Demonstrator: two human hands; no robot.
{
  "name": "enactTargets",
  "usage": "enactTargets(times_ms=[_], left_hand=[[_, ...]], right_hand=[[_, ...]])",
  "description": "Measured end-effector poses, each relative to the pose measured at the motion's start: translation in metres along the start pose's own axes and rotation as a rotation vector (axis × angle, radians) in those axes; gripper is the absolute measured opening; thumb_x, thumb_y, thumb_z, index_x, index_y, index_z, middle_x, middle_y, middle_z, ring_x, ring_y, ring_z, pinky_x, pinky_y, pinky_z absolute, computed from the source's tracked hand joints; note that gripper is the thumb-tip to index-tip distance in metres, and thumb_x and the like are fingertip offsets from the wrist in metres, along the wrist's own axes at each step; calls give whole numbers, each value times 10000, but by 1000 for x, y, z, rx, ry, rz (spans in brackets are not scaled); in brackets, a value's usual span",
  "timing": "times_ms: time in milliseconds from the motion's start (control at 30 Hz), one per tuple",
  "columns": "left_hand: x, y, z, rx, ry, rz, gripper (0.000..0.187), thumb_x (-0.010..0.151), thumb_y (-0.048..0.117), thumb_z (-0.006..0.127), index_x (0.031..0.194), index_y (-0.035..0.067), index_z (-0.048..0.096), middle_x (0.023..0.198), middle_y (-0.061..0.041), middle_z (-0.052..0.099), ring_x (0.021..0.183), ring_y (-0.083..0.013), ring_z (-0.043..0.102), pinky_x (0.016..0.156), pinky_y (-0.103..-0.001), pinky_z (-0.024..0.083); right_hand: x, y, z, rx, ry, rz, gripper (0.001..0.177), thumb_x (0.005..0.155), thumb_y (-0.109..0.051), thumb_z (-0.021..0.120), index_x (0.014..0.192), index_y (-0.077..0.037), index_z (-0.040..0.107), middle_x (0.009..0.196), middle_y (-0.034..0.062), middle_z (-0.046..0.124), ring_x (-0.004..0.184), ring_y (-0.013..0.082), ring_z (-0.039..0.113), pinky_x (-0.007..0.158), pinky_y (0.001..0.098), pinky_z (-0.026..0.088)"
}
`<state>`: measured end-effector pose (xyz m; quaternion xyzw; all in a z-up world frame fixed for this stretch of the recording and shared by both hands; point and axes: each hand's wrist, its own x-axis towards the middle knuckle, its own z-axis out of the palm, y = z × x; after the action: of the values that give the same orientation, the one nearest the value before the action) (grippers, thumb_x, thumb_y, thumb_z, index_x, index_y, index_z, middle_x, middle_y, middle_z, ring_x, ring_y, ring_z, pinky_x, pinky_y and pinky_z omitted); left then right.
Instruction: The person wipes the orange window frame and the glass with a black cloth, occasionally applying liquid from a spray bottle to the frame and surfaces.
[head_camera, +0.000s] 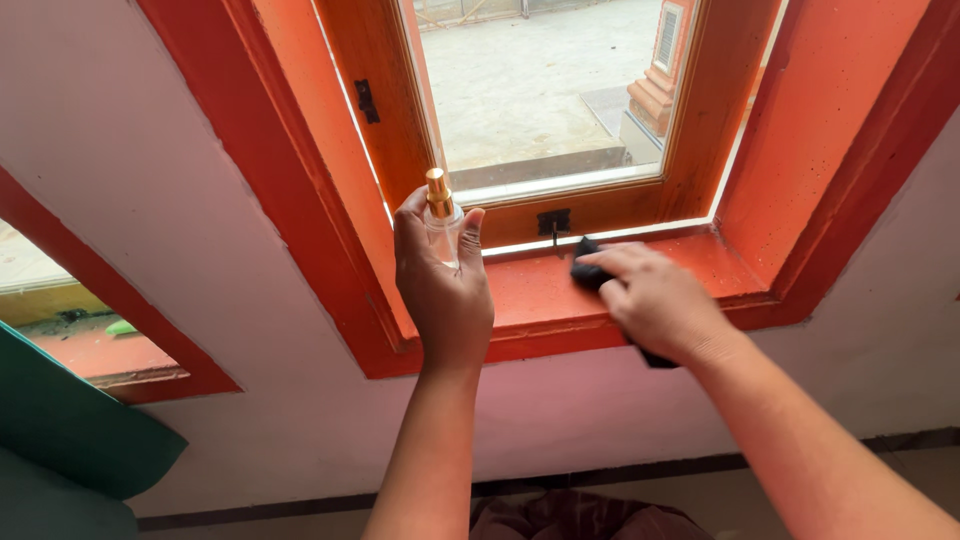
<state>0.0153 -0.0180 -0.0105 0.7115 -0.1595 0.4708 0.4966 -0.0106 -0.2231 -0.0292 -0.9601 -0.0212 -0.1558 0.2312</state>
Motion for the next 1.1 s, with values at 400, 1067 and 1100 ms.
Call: enactTargets(times_ms=[400,1067,1100], left_hand=[[-10,-44,11,-35,-85,-60,506,1012,117,649,1435,37,383,1293,-188,621,1147,-295,702,886,-364,641],[-12,-38,9,124,47,-45,815,939,106,764,1572,9,260,1320,-151,637,1162,-292,671,1085,-438,513],[-14,-37,8,160,74,10,831,943,110,769,1576,-13,245,1379,-185,594,1245,-330,609,1124,-451,472]], right_hand=[[16,12,19,-300,76,29,366,923,-199,506,1245,-82,635,1244,131,655,1214,300,601,1062,440,479],[23,47,-21,-112,128,228,443,898,-212,492,1304,-167,663,1375,75,609,1192,310,612,1025,467,476],[23,49,-21,-133,139,218,451,893,-210,495,1310,-162,660,1376,78,611,1194,314,611,1029,474,473]])
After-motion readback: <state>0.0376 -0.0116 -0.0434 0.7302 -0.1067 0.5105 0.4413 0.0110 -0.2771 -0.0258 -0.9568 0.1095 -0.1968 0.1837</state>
